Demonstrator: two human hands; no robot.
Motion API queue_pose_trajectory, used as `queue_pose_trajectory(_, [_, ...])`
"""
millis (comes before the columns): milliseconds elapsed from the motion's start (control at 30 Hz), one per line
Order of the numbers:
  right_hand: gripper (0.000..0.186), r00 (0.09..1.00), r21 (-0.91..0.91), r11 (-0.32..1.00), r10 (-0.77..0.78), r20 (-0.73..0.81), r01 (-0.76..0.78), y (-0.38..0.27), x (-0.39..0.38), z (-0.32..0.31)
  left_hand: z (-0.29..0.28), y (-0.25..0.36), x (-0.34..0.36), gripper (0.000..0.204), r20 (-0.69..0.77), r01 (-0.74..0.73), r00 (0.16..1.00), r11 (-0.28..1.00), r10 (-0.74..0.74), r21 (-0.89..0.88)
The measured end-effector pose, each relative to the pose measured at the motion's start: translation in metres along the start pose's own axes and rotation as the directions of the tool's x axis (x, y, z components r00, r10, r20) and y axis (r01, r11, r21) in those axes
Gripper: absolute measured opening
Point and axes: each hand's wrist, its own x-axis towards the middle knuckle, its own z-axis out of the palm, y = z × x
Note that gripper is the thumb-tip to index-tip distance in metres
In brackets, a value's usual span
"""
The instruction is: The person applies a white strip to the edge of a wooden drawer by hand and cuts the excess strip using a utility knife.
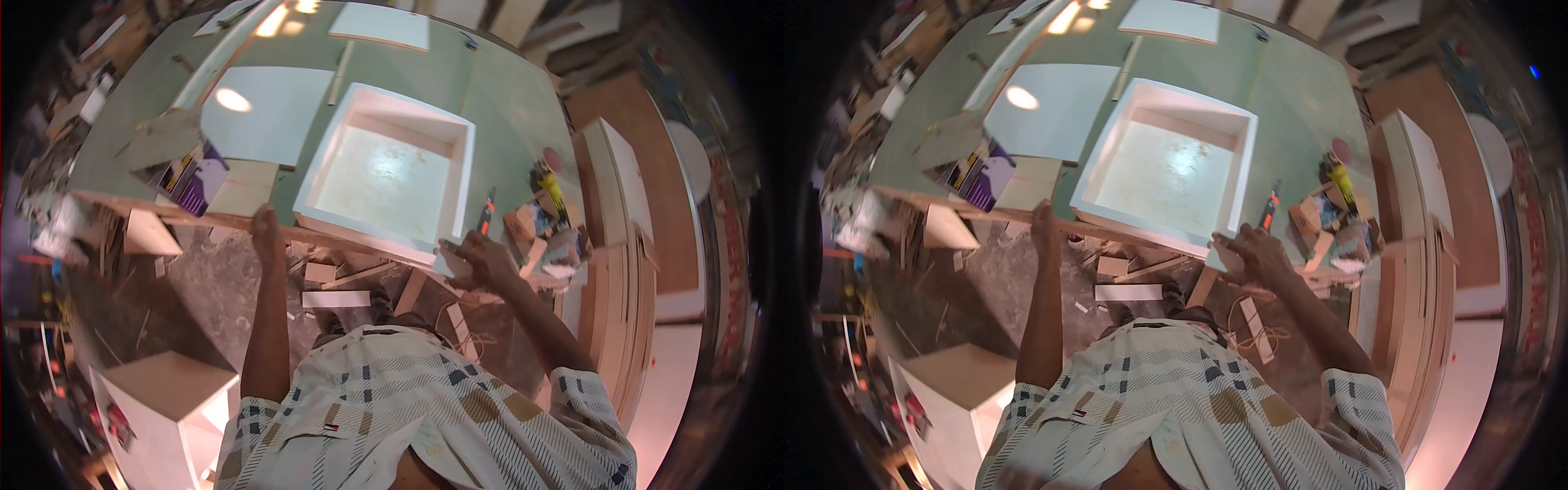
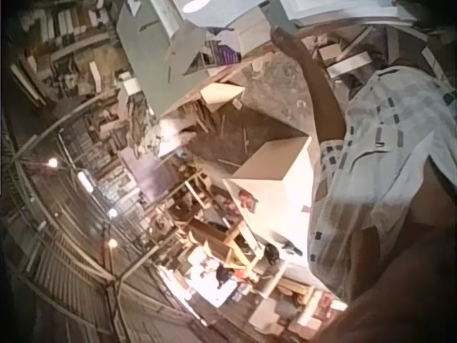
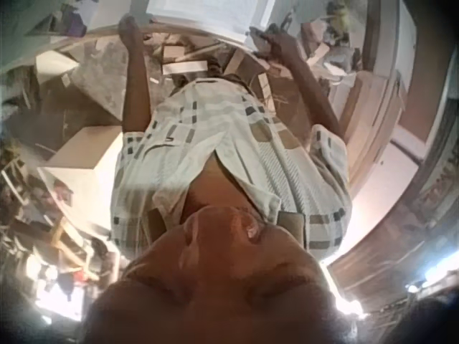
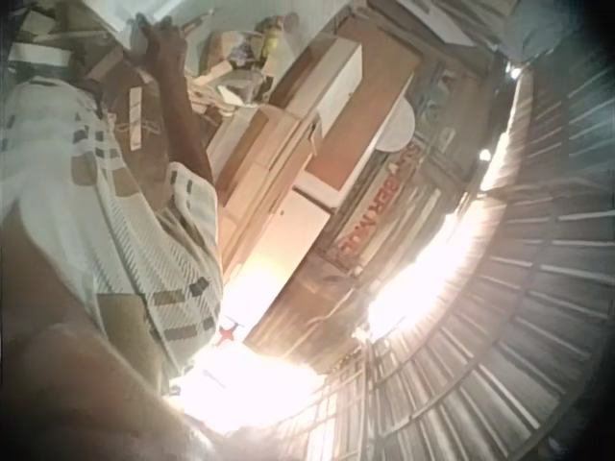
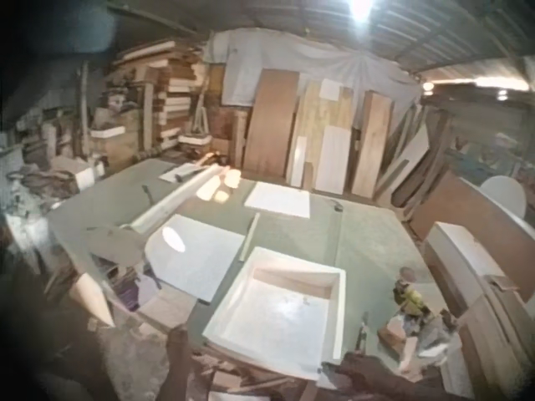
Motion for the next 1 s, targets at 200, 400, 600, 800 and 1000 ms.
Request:
queue_pose_trajectory(200, [0.081, 0.976, 0.018, 0.998, -0.062, 0.207, 0.06, -0.031, 0.056, -0.006, 0.019, -0.02, -0.052, 0.055, 0.448, 0.513, 0.836, 0.739, -0.316, -0.437])
queue_pose_trajectory(400, [0.077, 0.943, 0.115, 0.937, -0.334, 0.005, 0.331, -0.066, 0.139, 0.024, 0.016, -0.003, -0.062, 0.062, 0.429, 0.482, 0.849, 0.784, -0.308, -0.39])
queue_pose_trajectory(600, [0.078, 0.937, 0.159, 0.925, -0.349, -0.003, 0.345, -0.13, 0.208, 0.027, 0.019, -0.016, -0.067, 0.067, 0.428, 0.395, 0.875, 0.846, -0.227, -0.359])
queue_pose_trajectory(800, [0.079, 0.932, 0.164, 0.917, -0.356, -0.075, 0.363, -0.145, 0.238, 0.041, 0.033, 0.004, -0.075, 0.054, 0.357, 0.508, 0.857, 0.723, -0.371, -0.468])
queue_pose_trajectory(1000, [0.077, 0.922, 0.197, 0.905, -0.388, 0.022, 0.376, -0.12, 0.217, 0.031, 0.029, -0.013, -0.072, 0.058, 0.338, 0.495, 0.869, 0.66, -0.362, -0.565])
